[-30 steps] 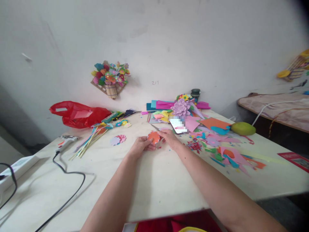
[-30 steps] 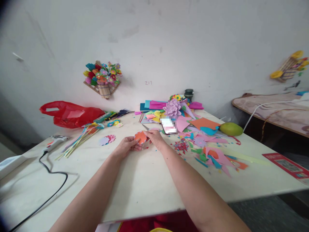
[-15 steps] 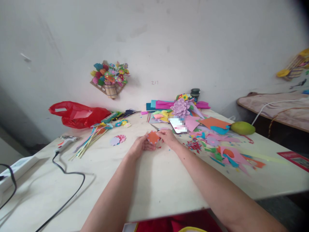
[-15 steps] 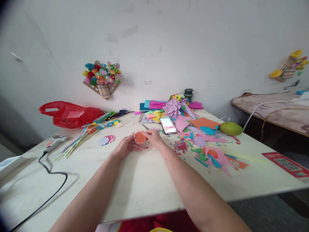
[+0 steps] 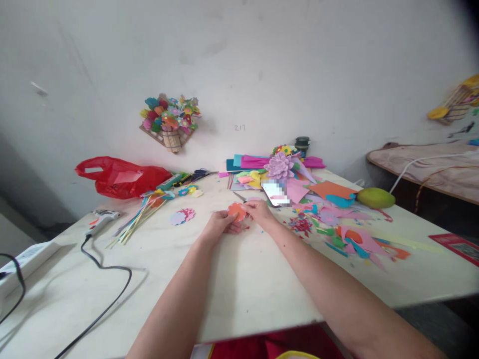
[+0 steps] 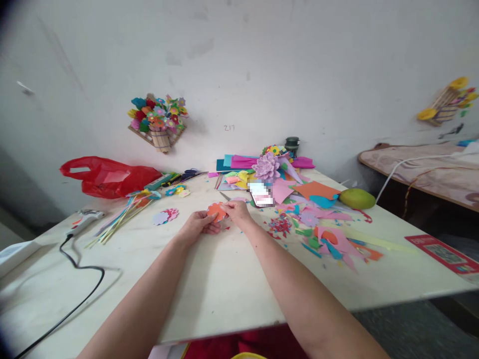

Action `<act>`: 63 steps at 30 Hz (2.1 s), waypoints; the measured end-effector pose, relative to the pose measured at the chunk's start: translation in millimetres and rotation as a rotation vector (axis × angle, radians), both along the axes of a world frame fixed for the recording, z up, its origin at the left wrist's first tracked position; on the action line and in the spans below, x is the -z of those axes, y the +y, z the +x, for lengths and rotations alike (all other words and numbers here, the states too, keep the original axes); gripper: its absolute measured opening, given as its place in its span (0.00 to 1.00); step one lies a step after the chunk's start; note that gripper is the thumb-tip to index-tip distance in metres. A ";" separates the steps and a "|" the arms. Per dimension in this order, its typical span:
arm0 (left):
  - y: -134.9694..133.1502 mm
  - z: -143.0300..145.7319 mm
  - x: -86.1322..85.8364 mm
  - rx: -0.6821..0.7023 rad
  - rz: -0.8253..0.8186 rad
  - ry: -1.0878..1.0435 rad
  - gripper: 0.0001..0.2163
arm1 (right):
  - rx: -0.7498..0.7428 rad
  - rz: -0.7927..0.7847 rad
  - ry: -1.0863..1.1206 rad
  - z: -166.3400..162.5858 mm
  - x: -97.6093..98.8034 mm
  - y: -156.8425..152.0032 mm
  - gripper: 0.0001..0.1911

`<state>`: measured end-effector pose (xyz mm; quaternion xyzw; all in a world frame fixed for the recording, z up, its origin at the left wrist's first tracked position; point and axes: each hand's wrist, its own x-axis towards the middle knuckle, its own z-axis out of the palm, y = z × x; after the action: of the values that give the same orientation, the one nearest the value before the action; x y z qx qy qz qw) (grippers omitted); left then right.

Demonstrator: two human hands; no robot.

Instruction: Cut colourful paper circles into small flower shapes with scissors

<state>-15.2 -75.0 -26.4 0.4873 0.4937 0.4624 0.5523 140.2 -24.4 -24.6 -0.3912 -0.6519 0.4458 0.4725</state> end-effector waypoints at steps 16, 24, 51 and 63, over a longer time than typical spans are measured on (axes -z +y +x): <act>0.6 -1.8 0.6 -0.005 0.007 -0.020 0.13 | 0.001 0.024 0.021 -2.8 -5.8 -1.1 0.06; 0.4 -3.9 1.8 0.018 0.019 -0.053 0.14 | -0.067 -0.009 0.096 -1.2 -6.5 -5.4 0.16; -5.0 0.1 -2.4 0.093 0.098 -0.032 0.18 | -0.003 0.028 0.036 -7.2 -3.3 -5.3 0.15; -3.8 0.8 -2.0 0.085 0.061 -0.084 0.15 | 0.057 0.003 0.044 -11.5 0.8 -4.0 0.14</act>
<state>-14.4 -78.8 -24.4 0.5046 0.4345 0.4733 0.5767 128.6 -28.5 -25.4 -0.3992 -0.6305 0.4396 0.4999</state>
